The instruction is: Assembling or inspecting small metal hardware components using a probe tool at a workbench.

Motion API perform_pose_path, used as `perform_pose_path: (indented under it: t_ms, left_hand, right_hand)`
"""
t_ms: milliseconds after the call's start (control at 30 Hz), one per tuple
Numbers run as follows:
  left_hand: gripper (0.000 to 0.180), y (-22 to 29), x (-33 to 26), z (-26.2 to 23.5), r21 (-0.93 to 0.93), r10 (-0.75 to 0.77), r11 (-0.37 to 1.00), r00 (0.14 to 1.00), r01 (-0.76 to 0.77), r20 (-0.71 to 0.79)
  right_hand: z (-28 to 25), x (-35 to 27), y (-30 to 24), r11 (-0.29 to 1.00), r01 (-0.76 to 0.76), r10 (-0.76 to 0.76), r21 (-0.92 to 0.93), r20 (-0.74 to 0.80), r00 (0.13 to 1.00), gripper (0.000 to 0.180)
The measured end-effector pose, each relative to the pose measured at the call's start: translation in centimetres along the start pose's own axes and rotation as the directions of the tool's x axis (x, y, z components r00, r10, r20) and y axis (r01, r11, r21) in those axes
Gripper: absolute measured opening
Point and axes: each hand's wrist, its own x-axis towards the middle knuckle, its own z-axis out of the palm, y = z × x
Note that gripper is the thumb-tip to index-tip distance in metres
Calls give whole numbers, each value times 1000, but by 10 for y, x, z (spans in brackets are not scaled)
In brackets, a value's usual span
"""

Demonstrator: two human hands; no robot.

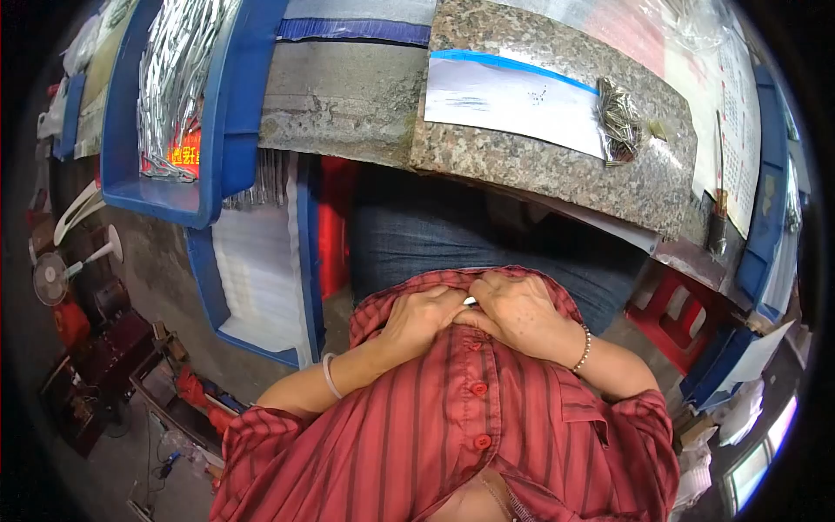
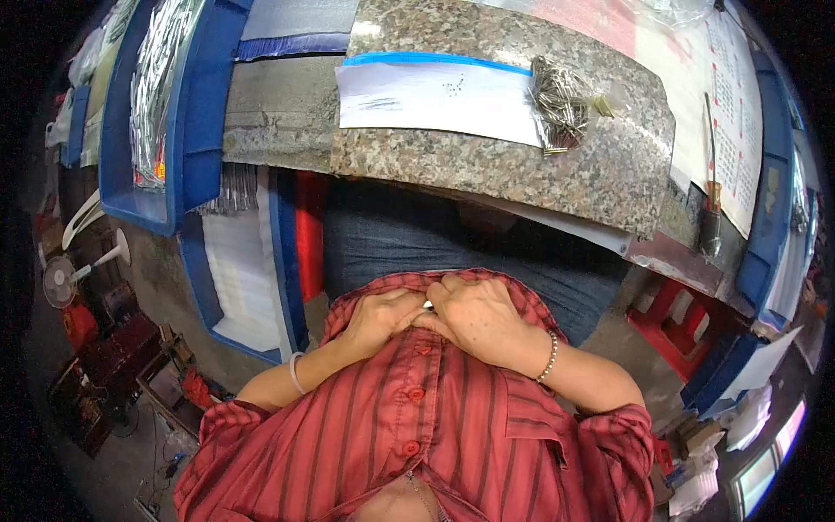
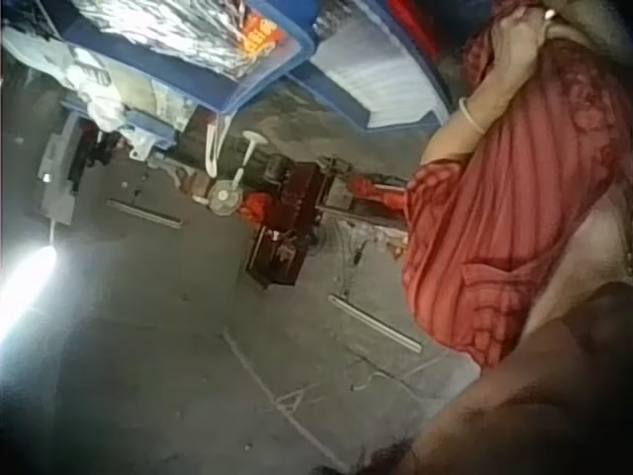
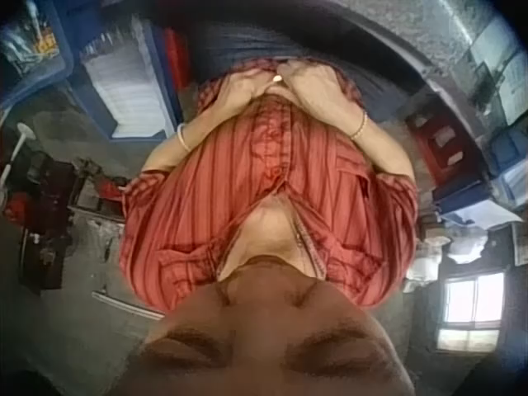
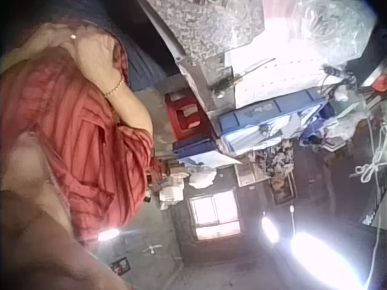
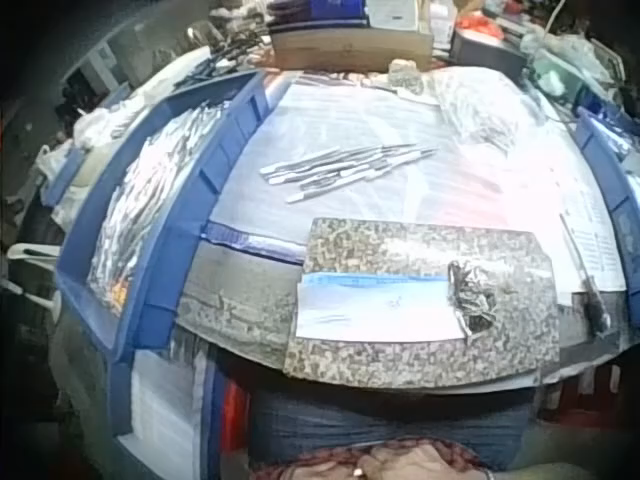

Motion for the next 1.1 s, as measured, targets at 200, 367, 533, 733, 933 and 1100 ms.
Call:
perform_pose_path:
  t_ms: [200, 367, 533, 733, 933, 1100]
  left_hand:
    - [13, -1, 5, -1, 62, 1, 998, 1000, -1, -2]
    - [12, 1, 2, -4, 89, -40, 995, 997, 34, 69]
    - [11, 1, 1, -3, 76, 9, 997, 999, -11, 35]
    - [18, 2, 4, -3, 32, 62, 998, 998, -61, -23]
    - [14, 1, 5, 1, 8, 38, 999, 999, -38, -32]
    - [11, 2, 7, -1, -3, 34, 999, 999, -34, -33]
  right_hand:
    - [2, 6, 11, 993, 35, -37, 115, 18, 999, 32]
    - [-1, 3, 5, 996, -6, 3, 87, 41, 999, 30]
    - [3, -1, 1, 999, -13, 13, 43, -17, 1000, 30]
    - [14, -5, 4, 1000, -16, 17, 9, -101, 995, 31]
    - [10, -3, 7, 1000, 0, 1, 16, -98, 995, 32]
    - [9, -2, 3, 1000, -7, 4, -30, -77, 997, 33]
